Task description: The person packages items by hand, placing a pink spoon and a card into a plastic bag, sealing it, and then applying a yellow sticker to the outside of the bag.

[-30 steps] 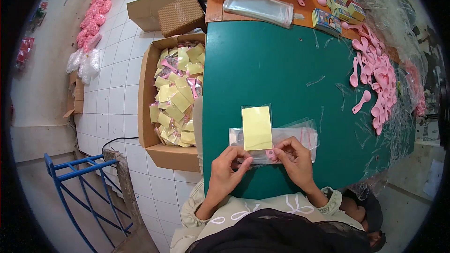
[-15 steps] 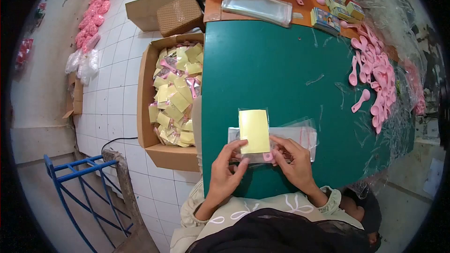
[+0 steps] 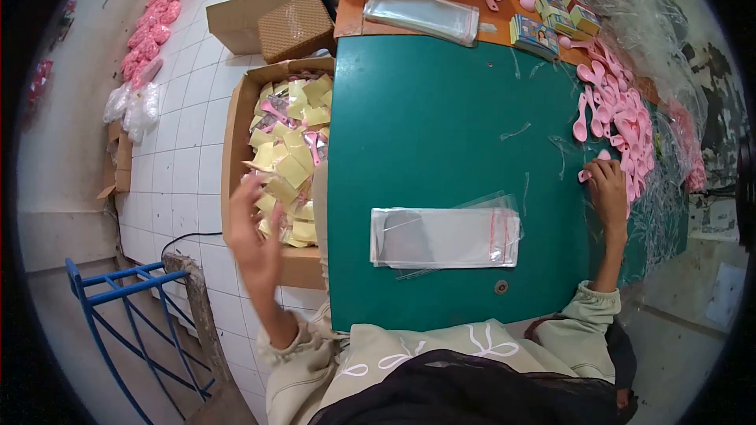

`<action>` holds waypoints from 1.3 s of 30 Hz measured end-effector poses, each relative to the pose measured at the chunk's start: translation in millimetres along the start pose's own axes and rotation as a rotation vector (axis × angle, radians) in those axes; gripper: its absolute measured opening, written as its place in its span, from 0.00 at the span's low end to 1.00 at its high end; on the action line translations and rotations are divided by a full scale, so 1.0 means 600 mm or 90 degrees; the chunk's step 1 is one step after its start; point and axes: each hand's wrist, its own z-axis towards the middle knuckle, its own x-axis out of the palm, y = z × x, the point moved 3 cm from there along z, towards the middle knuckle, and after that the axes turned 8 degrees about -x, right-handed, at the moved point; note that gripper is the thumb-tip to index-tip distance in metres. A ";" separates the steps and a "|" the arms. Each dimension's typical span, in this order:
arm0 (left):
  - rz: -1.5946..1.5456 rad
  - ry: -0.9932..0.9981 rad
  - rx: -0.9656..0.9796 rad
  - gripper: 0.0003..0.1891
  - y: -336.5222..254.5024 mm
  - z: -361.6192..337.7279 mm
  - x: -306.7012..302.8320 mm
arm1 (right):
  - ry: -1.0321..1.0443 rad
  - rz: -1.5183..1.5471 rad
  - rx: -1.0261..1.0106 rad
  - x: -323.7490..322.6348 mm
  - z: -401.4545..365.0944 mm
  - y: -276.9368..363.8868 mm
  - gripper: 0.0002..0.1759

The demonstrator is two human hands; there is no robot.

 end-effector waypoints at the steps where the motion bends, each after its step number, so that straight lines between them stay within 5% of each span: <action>1: 0.050 0.060 0.046 0.16 -0.030 0.000 0.031 | -0.033 -0.001 0.008 -0.006 0.005 0.006 0.14; 5: 0.052 0.311 0.255 0.12 -0.133 -0.033 0.178 | -0.236 0.084 0.057 -0.053 0.010 0.037 0.08; 10: 0.125 0.365 0.349 0.12 -0.144 -0.053 0.301 | -0.362 0.196 0.069 -0.111 0.020 0.166 0.10; 16: -0.144 0.575 0.198 0.11 -0.120 -0.021 0.308 | -0.382 0.558 0.271 -0.076 0.003 0.203 0.10; 22: -0.364 0.712 -0.039 0.12 -0.119 -0.014 0.293 | -0.421 0.569 0.306 -0.069 0.020 0.209 0.10; 39: -0.371 0.716 -0.088 0.17 -0.127 -0.012 0.285 | -0.417 0.612 0.249 -0.092 0.043 0.254 0.11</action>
